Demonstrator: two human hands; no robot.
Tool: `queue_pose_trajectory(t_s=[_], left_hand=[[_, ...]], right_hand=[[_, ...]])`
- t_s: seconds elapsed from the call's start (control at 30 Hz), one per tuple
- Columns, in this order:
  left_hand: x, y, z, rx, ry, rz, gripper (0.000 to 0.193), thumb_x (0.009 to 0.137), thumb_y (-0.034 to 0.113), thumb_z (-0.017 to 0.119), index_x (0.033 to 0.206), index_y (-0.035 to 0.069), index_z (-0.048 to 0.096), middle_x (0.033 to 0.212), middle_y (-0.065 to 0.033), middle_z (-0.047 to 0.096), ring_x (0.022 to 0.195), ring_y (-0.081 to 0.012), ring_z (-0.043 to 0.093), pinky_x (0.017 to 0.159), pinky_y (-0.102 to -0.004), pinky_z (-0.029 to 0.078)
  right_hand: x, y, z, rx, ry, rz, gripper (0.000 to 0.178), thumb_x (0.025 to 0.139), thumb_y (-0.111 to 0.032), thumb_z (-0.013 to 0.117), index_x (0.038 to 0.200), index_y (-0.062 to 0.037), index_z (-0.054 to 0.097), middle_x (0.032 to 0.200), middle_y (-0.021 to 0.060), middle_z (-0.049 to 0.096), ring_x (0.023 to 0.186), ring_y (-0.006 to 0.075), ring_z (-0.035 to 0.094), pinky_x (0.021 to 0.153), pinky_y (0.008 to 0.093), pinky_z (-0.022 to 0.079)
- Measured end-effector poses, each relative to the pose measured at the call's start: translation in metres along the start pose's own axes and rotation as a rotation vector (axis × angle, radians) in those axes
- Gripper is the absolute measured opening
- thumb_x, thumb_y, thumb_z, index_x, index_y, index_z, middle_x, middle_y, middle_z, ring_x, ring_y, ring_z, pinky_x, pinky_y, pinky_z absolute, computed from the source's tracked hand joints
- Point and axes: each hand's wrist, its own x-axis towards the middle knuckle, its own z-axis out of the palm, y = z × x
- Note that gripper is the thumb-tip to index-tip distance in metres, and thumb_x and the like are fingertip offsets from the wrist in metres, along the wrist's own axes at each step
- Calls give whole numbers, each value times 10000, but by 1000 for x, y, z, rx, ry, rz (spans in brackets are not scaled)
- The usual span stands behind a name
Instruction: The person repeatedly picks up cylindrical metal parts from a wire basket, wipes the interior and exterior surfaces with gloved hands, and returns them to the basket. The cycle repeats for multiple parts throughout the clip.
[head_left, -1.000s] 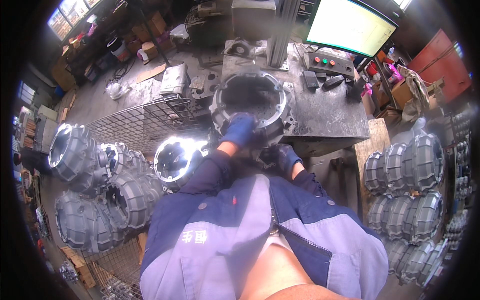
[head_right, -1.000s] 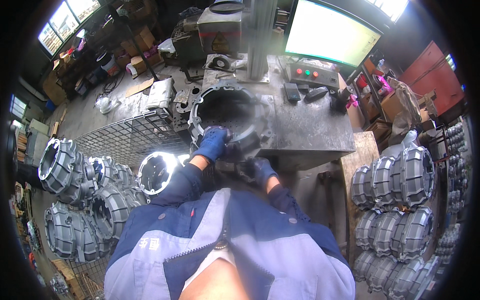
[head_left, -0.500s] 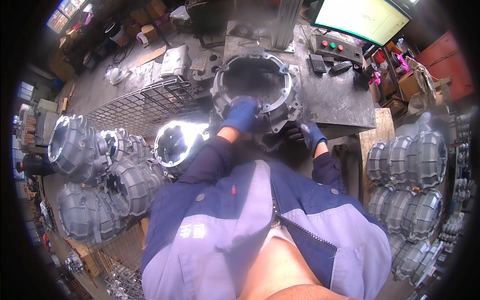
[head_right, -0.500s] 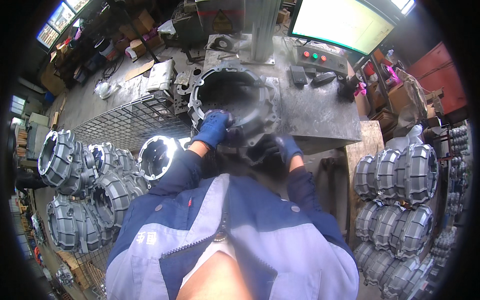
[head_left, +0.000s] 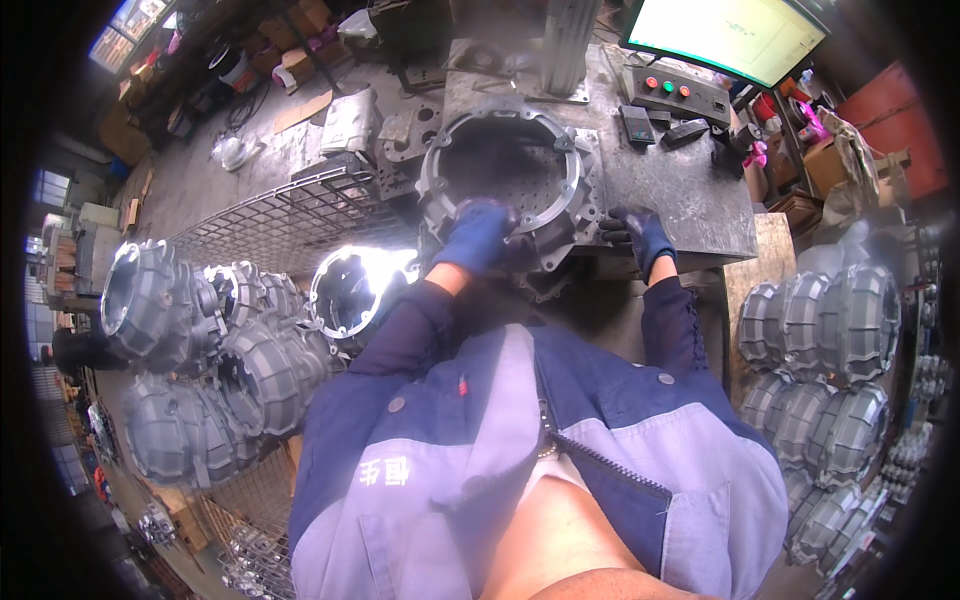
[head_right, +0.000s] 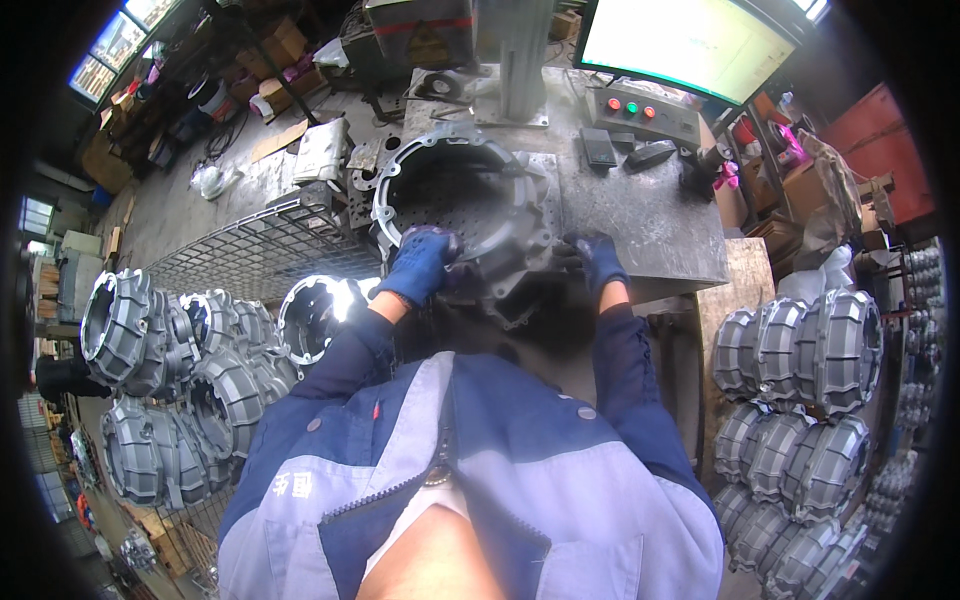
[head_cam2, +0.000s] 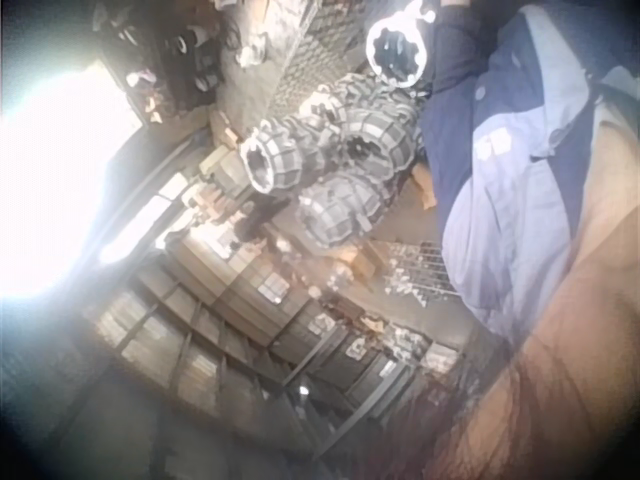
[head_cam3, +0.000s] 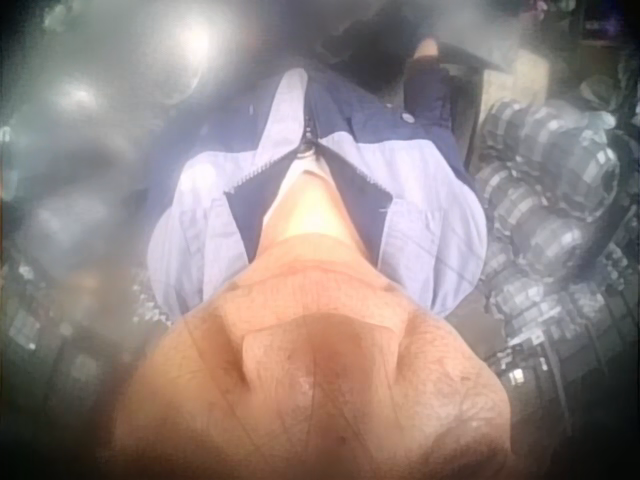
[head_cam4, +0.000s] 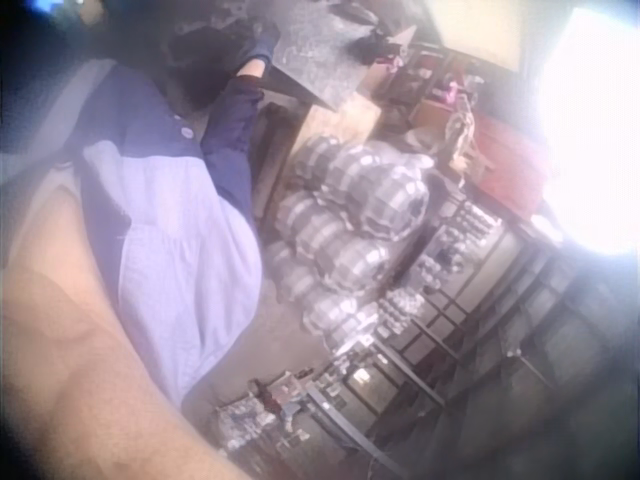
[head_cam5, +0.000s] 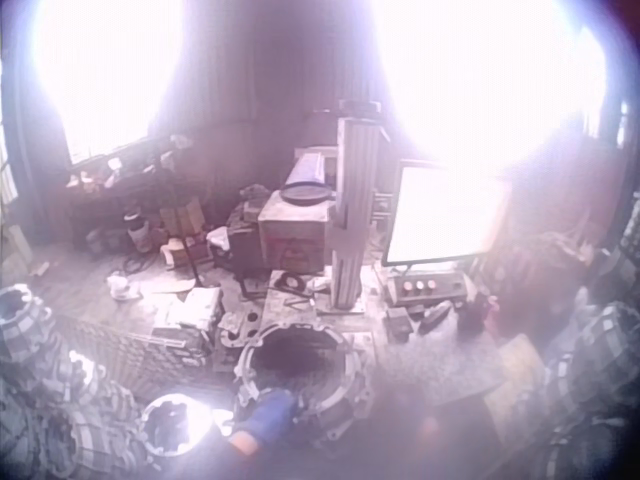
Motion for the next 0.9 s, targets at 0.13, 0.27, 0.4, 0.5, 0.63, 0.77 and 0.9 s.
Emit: queue_pose_trajectory(t_s=[0.13, 0.27, 0.4, 0.5, 0.63, 0.77, 0.9], left_hand=[[0, -6, 6, -2, 4, 10, 274, 644, 268, 822, 703, 110, 605, 768, -151, 621, 850, -389, 607, 757, -479, 442], [1, -9, 9, 61, -51, -16, 285, 646, 268, 823, 706, 97, 603, 775, -148, 623, 845, -385, 607, 760, -485, 444], [2, -4, 4, 77, -75, -44, 265, 669, 292, 806, 711, 115, 613, 779, -147, 632, 837, -378, 625, 751, -489, 449], [7, 0, 0, 156, -183, -73, 193, 705, 274, 768, 718, 142, 628, 774, -136, 644, 824, -360, 646, 728, -481, 460], [10, 4, -2, 240, -243, -83, 125, 769, 212, 668, 796, 113, 740, 814, -148, 703, 828, -324, 695, 768, -453, 507], [6, 7, -7, 164, -128, -72, 135, 783, 207, 651, 804, 111, 743, 824, -154, 704, 823, -323, 695, 755, -457, 508], [5, 11, -14, 197, -176, -52, 132, 786, 205, 660, 816, 108, 744, 841, -158, 708, 835, -328, 698, 757, -461, 513]], right_hand=[[36, -1, -13, -464, 167, -324, 384, 935, -242, 617, 1289, -96, 581, 1092, 181, 727, 840, 349, 722, 772, 485, 552], [75, -23, -21, -1261, 657, -620, 511, 939, -301, 557, 1434, -188, 493, 1405, 113, 604, 1213, 328, 620, 1032, 442, 464], [120, -52, -21, -1588, 747, -487, 497, 989, -283, 421, 1484, -258, 458, 1543, 59, 476, 1422, 283, 436, 1178, 424, 322], [164, -59, -22, -1673, 846, -404, 458, 1028, -352, 394, 1477, -305, 469, 1554, 4, 471, 1440, 262, 417, 1195, 445, 304], [197, -47, -28, -1369, 864, -513, 489, 1049, -413, 357, 1365, -152, 623, 1422, 127, 578, 1323, 334, 510, 1128, 462, 367], [194, -52, -25, -1243, 800, -392, 480, 1036, -394, 364, 1365, -161, 624, 1419, 137, 578, 1331, 345, 507, 1129, 451, 368], [168, -62, -14, -1352, 627, -259, 533, 984, -347, 422, 1484, -173, 485, 1539, 116, 462, 1426, 330, 411, 1177, 451, 319]])
